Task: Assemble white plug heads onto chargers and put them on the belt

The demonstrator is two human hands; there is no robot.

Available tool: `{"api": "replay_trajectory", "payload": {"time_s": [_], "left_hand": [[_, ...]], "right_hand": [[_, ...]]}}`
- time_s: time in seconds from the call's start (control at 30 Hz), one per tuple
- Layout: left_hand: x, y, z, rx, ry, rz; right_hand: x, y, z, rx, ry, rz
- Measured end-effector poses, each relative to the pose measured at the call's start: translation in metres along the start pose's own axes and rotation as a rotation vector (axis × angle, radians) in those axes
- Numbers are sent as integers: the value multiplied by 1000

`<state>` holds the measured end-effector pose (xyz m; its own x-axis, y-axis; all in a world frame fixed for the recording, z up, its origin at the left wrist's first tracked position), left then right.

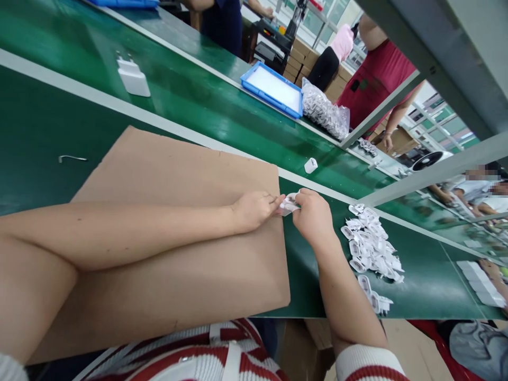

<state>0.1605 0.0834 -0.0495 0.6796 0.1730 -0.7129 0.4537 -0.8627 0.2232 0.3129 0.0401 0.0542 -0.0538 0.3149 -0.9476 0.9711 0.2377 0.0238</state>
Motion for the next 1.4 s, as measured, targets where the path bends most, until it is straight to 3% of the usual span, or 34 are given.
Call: {"api": "replay_trajectory", "payload": {"time_s": [0.1,0.2,0.37,0.5,0.57,0.67,0.77,0.87,0.97,1.03,1.1,1.2,1.3,1.4], "left_hand": [[-6,1,-2,-3,-35,-2],[-14,4,-3,-91,-19,55],[-14,4,-7,-311,-8,397],[-7,-5,-14,-474,-71,569],[-4,-19,-23,-567,-49,564],[-5,-58,-46,-682,68,389],[-9,-106,-73,-789,126,144],[-16,-148,-90,-873,102,-39],[-20,-171,-93,-940,15,-105],[-21,-175,-91,-978,-17,-154],[-22,-168,-92,-951,96,-270],[-17,-146,-101,-672,273,-357],[4,-129,-117,-393,77,-212],[26,-126,-133,-362,-166,-71]], "right_hand": [[-1,0,-2,61,-24,-20],[-1,0,5,123,0,-61],[11,2,21,209,87,-234],[25,31,19,318,150,-559],[26,61,19,408,262,-587],[24,116,25,629,390,-231],[30,159,36,918,205,35],[40,178,42,981,63,59],[43,184,43,944,183,6],[43,186,42,952,247,-47],[42,185,39,961,267,-95],[39,174,30,915,299,-184],[34,153,22,840,332,-459],[27,129,20,799,309,-985]]}}
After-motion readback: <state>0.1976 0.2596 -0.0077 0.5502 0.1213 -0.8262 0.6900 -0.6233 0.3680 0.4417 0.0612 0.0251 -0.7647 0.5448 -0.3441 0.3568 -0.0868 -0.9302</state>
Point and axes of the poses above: each hand's wrist, its own z-axis away from the middle knuckle, its own x-axis out of the palm, y = z × x, the point moved 2 cm from there along -z, towards the middle knuckle, and after that the axes turned 11 degrees about y, right-handed, at the moved point
